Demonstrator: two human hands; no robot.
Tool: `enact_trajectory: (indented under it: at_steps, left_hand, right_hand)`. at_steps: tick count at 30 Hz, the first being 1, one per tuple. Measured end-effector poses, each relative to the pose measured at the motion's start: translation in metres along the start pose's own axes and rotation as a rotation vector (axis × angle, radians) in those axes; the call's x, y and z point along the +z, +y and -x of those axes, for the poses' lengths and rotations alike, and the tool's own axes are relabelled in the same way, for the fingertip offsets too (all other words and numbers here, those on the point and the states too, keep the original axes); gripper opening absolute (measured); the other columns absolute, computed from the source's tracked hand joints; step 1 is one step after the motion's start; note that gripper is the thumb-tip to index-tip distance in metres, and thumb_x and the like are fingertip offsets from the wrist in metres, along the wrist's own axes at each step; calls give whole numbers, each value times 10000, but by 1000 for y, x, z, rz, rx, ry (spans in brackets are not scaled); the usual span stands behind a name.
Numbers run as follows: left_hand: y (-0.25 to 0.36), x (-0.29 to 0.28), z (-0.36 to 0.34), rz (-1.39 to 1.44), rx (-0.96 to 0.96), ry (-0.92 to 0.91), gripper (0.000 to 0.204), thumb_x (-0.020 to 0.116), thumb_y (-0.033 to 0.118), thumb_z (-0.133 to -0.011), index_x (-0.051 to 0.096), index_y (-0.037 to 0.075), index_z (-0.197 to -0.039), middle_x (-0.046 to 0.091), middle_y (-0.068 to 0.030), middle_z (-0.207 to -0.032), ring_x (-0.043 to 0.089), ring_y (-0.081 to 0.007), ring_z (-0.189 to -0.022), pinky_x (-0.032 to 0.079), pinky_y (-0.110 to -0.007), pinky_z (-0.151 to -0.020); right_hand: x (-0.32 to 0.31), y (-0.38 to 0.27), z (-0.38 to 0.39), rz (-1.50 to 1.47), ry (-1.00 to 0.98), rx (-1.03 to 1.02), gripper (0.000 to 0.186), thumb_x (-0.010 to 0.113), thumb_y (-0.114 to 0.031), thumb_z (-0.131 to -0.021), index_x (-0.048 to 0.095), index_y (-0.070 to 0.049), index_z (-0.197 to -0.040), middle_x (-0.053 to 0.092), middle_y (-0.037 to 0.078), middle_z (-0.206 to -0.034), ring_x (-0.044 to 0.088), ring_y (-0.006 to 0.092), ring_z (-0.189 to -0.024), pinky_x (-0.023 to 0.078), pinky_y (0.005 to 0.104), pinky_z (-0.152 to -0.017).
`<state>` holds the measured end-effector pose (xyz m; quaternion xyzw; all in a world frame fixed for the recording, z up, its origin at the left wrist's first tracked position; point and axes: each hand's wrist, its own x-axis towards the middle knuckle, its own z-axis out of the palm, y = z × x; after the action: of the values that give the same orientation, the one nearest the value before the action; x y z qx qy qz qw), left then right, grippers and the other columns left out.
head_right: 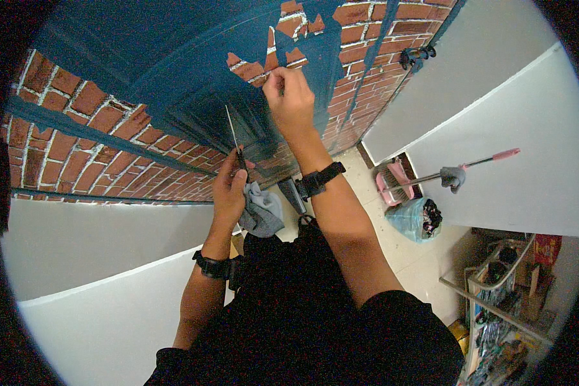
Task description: Repairing or modifying the surface of a door using tape, scissors, and a cloth.
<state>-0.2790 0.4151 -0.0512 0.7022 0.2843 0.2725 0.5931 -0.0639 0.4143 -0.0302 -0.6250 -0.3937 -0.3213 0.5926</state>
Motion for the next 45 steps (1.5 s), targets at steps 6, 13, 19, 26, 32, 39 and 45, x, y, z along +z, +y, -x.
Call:
enact_trajectory:
  at_steps: [6,13,19,26,32,39,45]
  left_hand:
    - [-3,0,-3,52,-26,-39,483,533,192,-996,477,41,-1451,655,-78,-1099,594,-162,-1025,458,-297,-921]
    - [-7,-7,-8,7,-23,-56,528,607,157,-960,464,17,-1449,642,-98,-1167,605,-154,-1011,483,-289,-882]
    - [-7,-12,-12,-13,-32,-94,535,615,163,-959,462,20,-1451,643,-96,-1174,609,-151,-1012,482,-289,-888]
    - [6,-5,-18,-27,38,-106,511,602,168,-977,464,12,-1444,668,-59,-1085,606,-128,-957,483,-278,-865]
    - [11,4,-21,-74,-54,-86,482,561,144,-997,456,-1,-1444,663,-59,-1103,592,-114,-920,477,-256,-812]
    - [5,10,-10,-75,-13,34,516,497,316,-1018,497,-8,-1419,653,-85,-1088,587,-149,-956,459,-276,-856]
    - [9,14,-3,-18,-15,64,477,499,135,-999,450,-12,-1450,627,-58,-1082,533,-106,-887,439,-232,-795]
  right_hand:
    - [1,-3,1,-22,9,5,205,754,10,-778,635,-11,-944,639,94,-813,650,209,-686,526,309,-624]
    - [9,-4,2,-27,88,156,211,719,-6,-812,609,-5,-992,609,132,-866,638,263,-698,525,345,-606]
    - [7,-13,4,-40,68,132,217,697,3,-813,610,0,-1011,587,154,-862,609,283,-701,514,351,-629]
    - [5,-5,11,5,129,145,200,685,27,-825,628,-2,-1015,624,105,-818,647,208,-712,527,321,-669]
    - [-26,-13,24,-340,-94,554,298,617,1,-890,620,-13,-1188,635,178,-1017,648,320,-872,531,364,-742]
    - [-20,-9,25,31,-253,-76,616,615,36,-787,550,-104,-1383,546,231,-1285,566,423,-1097,482,470,-910]
    - [-26,-13,22,-66,-223,-26,593,616,31,-778,550,-37,-1363,548,232,-1282,566,414,-1095,473,473,-930]
